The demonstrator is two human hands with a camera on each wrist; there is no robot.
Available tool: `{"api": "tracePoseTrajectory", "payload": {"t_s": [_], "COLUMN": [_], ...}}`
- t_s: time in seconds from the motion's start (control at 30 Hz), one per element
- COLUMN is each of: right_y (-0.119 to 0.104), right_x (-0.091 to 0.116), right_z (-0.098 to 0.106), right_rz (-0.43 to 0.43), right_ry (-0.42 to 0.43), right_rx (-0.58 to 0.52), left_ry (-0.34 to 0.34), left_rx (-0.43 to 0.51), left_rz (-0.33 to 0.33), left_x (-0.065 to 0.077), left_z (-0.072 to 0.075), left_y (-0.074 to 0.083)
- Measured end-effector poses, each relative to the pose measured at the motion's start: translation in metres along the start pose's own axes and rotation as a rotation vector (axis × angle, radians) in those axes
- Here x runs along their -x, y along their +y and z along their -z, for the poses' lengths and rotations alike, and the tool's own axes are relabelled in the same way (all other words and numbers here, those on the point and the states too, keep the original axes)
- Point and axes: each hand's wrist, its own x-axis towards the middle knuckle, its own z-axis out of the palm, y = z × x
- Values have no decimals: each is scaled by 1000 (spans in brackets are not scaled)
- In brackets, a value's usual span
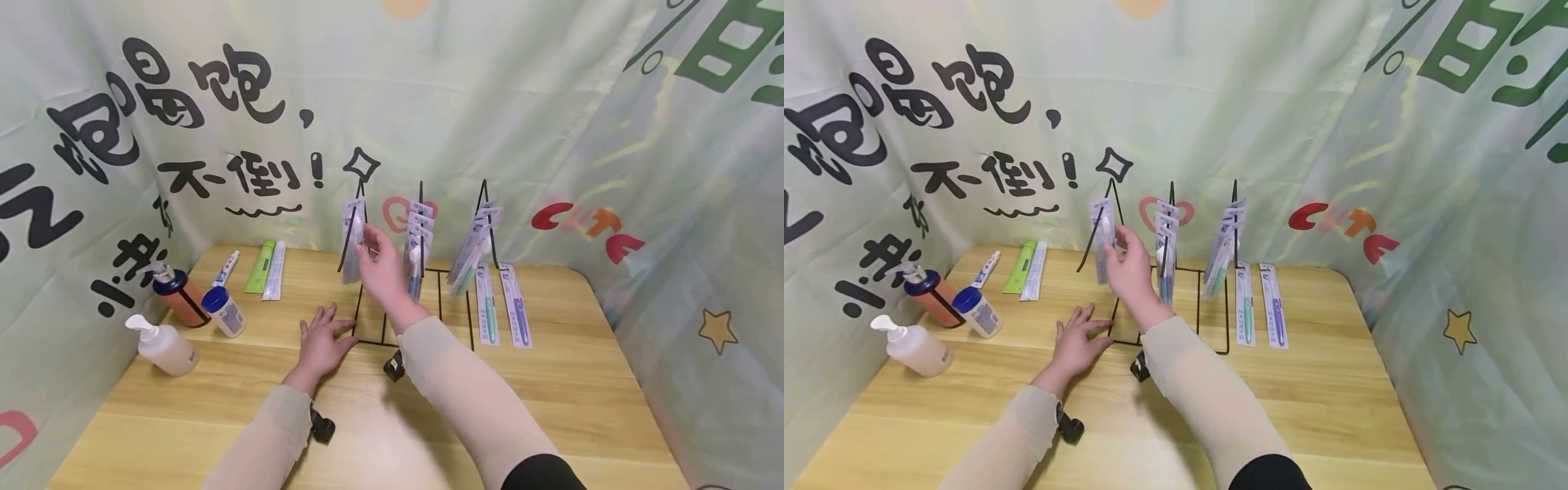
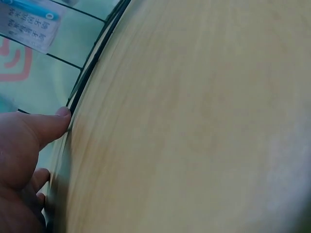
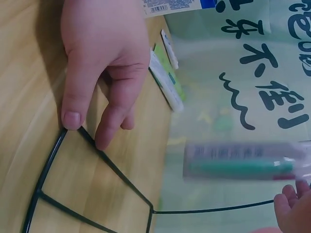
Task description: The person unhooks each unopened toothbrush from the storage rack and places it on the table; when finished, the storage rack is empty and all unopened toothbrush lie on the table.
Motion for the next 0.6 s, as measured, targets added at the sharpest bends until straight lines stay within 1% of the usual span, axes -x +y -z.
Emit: {"api": "tracePoseTrajectory", "payload": {"t_s": [0.13, 0.37, 0.5, 0.6], "right_y": [1, -2, -1, 2], "right_x": [-6, -11, -9, -7], "right_z": [-5, -8, -6, -4], "right_rz": [-41, -16, -15, -1], "right_ry": [8, 48, 75, 80], "right_rx": [27, 0, 28, 41], "left_ry": [-4, -1, -4, -5], "left_rx": [-2, -6, -11, -8], "left_rz": [-2, -2, 4, 5], "left_x": [0, 0, -1, -1], "left_z": [-1, -1, -1, -1], "left_y": [0, 0, 0, 0]}}
